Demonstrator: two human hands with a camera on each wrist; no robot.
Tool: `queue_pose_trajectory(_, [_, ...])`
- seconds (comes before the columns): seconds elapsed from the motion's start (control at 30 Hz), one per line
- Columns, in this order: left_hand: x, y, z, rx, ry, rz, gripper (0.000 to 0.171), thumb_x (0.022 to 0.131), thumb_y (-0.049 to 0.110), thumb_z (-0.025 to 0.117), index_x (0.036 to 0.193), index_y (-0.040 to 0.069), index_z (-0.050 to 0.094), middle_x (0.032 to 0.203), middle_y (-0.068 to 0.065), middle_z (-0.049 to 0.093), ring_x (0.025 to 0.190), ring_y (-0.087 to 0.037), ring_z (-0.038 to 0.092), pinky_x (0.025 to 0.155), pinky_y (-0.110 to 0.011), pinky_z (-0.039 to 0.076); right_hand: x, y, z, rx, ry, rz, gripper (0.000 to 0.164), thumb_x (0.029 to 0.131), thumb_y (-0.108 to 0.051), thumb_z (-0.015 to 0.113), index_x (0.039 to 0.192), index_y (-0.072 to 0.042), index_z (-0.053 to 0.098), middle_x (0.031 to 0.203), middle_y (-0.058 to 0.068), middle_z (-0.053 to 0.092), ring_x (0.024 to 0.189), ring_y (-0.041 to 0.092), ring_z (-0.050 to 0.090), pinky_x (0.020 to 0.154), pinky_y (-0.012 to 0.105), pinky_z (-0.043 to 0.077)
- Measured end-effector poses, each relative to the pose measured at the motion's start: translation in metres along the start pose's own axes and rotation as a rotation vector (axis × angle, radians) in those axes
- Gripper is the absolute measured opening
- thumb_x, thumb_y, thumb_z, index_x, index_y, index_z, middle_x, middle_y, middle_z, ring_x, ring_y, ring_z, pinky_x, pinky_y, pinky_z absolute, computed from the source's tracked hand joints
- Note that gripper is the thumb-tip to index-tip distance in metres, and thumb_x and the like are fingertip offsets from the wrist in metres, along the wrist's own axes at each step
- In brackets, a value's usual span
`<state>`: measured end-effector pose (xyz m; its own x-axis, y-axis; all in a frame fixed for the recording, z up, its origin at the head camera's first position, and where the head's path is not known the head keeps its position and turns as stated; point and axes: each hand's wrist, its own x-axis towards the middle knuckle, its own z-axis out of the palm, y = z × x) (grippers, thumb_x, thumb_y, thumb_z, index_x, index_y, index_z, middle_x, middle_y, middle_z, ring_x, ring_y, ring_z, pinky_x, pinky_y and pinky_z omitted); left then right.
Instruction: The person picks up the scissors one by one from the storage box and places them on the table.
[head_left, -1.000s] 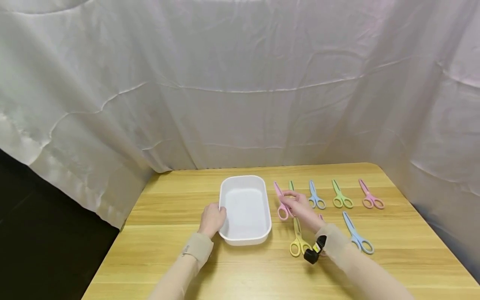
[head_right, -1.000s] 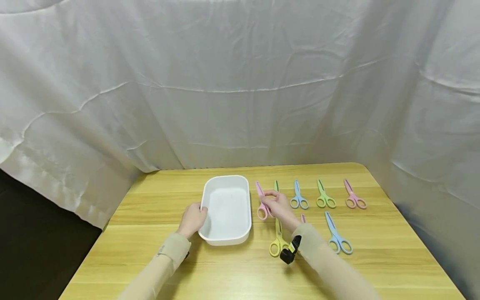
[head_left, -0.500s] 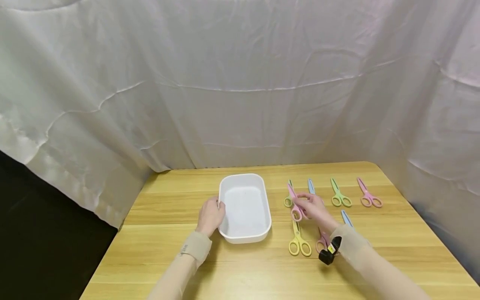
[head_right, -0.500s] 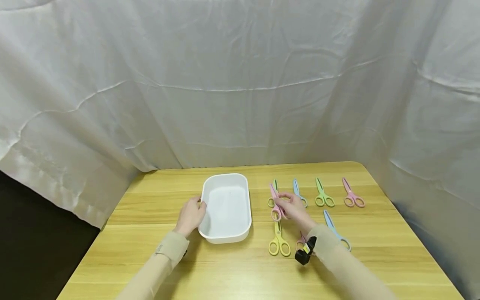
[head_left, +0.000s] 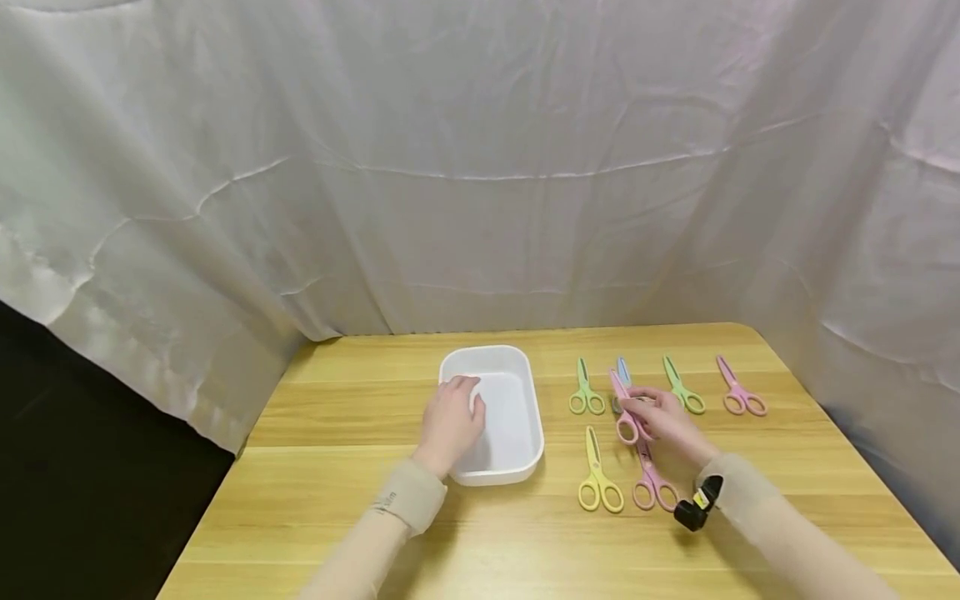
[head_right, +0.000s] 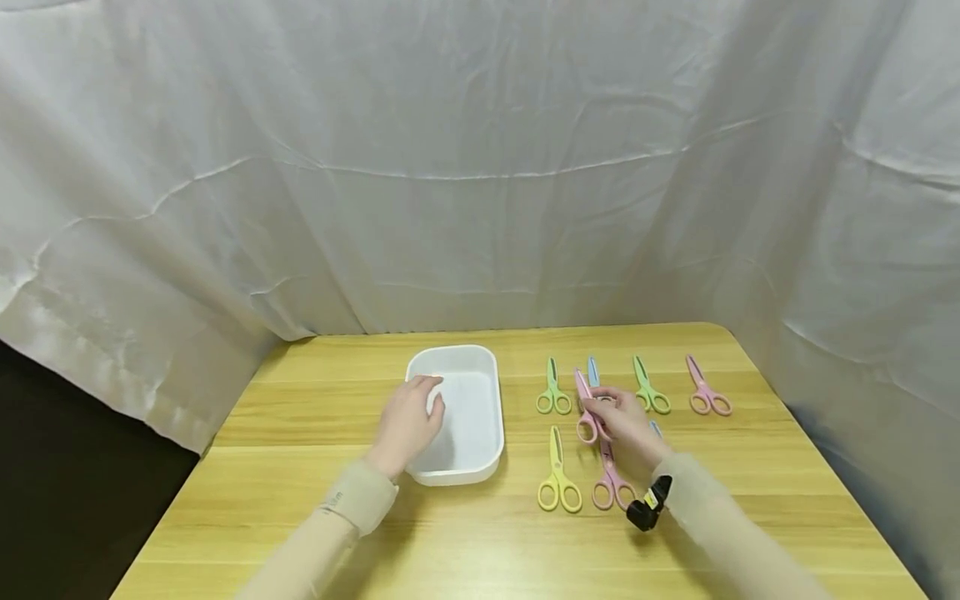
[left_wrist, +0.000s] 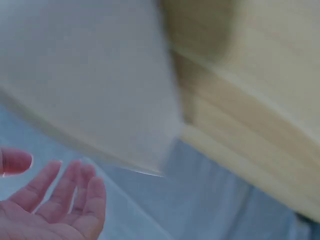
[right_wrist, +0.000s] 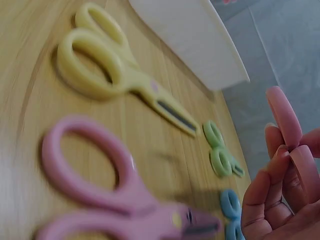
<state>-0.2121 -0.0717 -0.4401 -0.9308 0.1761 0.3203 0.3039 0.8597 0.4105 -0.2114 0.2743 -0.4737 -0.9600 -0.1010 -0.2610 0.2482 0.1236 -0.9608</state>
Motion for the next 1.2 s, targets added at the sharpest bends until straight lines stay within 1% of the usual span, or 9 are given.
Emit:
queue_pose_trajectory(0.17, [0.001,0.033,0.000,0.034,-0.050,0.129,0.036,0.100,0.021,0.051,0.130,0.005,0.064,0.130,-0.012,0.068,0.116,-0.032,0.064,0.104,-0.044,0.056,-0.006,0.001,-0.023,-0.207,0.049,-0.094,0.052,0.101,-0.024,0.057,0.137,0.012,0.044,0.060,-0.015,0.055,0.050,-0.003,0.042,0.045,0.015,0.037])
queue_pose_trajectory(0.33, [-0.001,0.067,0.003,0.071,-0.095,0.266,0.037,0.100,0.022,0.051,0.131,0.006,0.064,0.131,-0.009,0.068,0.118,-0.027,0.064,0.106,-0.037,0.056,-0.016,0.006,-0.048,-0.180,0.077,-0.069,0.054,0.102,-0.022,0.055,0.141,0.012,0.040,0.056,-0.017,0.047,0.048,-0.002,0.039,0.044,0.016,0.035])
queue_pose_trajectory(0.47, [-0.004,0.093,0.007,0.107,-0.131,0.397,0.036,0.099,0.020,0.053,0.131,0.007,0.064,0.132,-0.007,0.068,0.122,-0.023,0.064,0.109,-0.034,0.053,-0.023,0.007,-0.069,-0.261,0.121,-0.093,0.058,0.102,-0.024,0.056,0.142,0.015,0.040,0.057,-0.018,0.046,0.050,-0.003,0.040,0.044,0.016,0.037])
queue_pose_trajectory(0.53, [-0.006,0.104,0.010,0.133,-0.148,0.452,0.036,0.099,0.021,0.054,0.132,0.009,0.064,0.133,-0.006,0.068,0.123,-0.021,0.064,0.111,-0.033,0.052,-0.027,0.009,-0.079,-0.315,0.148,-0.121,0.058,0.102,-0.026,0.057,0.139,0.016,0.043,0.070,-0.023,0.057,0.053,-0.003,0.043,0.046,0.016,0.040])
queue_pose_trajectory(0.67, [-0.013,0.121,0.020,0.198,-0.164,0.541,0.037,0.099,0.023,0.054,0.134,0.013,0.063,0.132,-0.001,0.068,0.121,-0.017,0.064,0.110,-0.028,0.052,-0.033,0.014,-0.097,-0.358,0.176,-0.154,0.054,0.102,-0.025,0.057,0.134,0.018,0.048,0.077,-0.021,0.061,0.056,-0.002,0.048,0.048,0.018,0.046])
queue_pose_trajectory(0.73, [-0.017,0.127,0.025,0.219,-0.174,0.574,0.037,0.098,0.023,0.055,0.134,0.015,0.063,0.132,0.000,0.068,0.120,-0.015,0.064,0.109,-0.026,0.051,-0.037,0.016,-0.105,-0.373,0.178,-0.151,0.052,0.103,-0.025,0.057,0.132,0.017,0.049,0.078,-0.019,0.063,0.057,-0.001,0.049,0.048,0.019,0.046])
queue_pose_trajectory(0.77, [-0.019,0.130,0.028,0.228,-0.184,0.587,0.037,0.098,0.024,0.055,0.134,0.016,0.063,0.131,0.001,0.068,0.120,-0.015,0.064,0.110,-0.026,0.051,-0.038,0.017,-0.108,-0.381,0.178,-0.148,0.052,0.103,-0.026,0.056,0.132,0.016,0.048,0.068,-0.015,0.056,0.057,-0.001,0.049,0.048,0.019,0.046])
queue_pose_trajectory(0.97, [-0.031,0.143,0.044,0.288,-0.271,0.639,0.037,0.097,0.028,0.057,0.134,0.023,0.063,0.128,0.006,0.068,0.112,-0.010,0.066,0.098,-0.020,0.056,-0.047,0.020,-0.127,-0.432,0.183,-0.131,0.054,0.104,-0.027,0.054,0.135,0.017,0.043,0.078,-0.014,0.060,0.062,-0.002,0.052,0.051,0.019,0.049])
queue_pose_trajectory(1.2, [-0.041,0.153,0.063,0.389,-0.322,0.671,0.035,0.097,0.036,0.058,0.131,0.029,0.063,0.122,0.012,0.067,0.102,-0.005,0.065,0.085,-0.016,0.057,-0.055,0.027,-0.142,-0.512,0.136,-0.096,0.048,0.102,-0.020,0.054,0.129,0.019,0.045,0.071,-0.008,0.062,0.058,0.001,0.054,0.048,0.019,0.048])
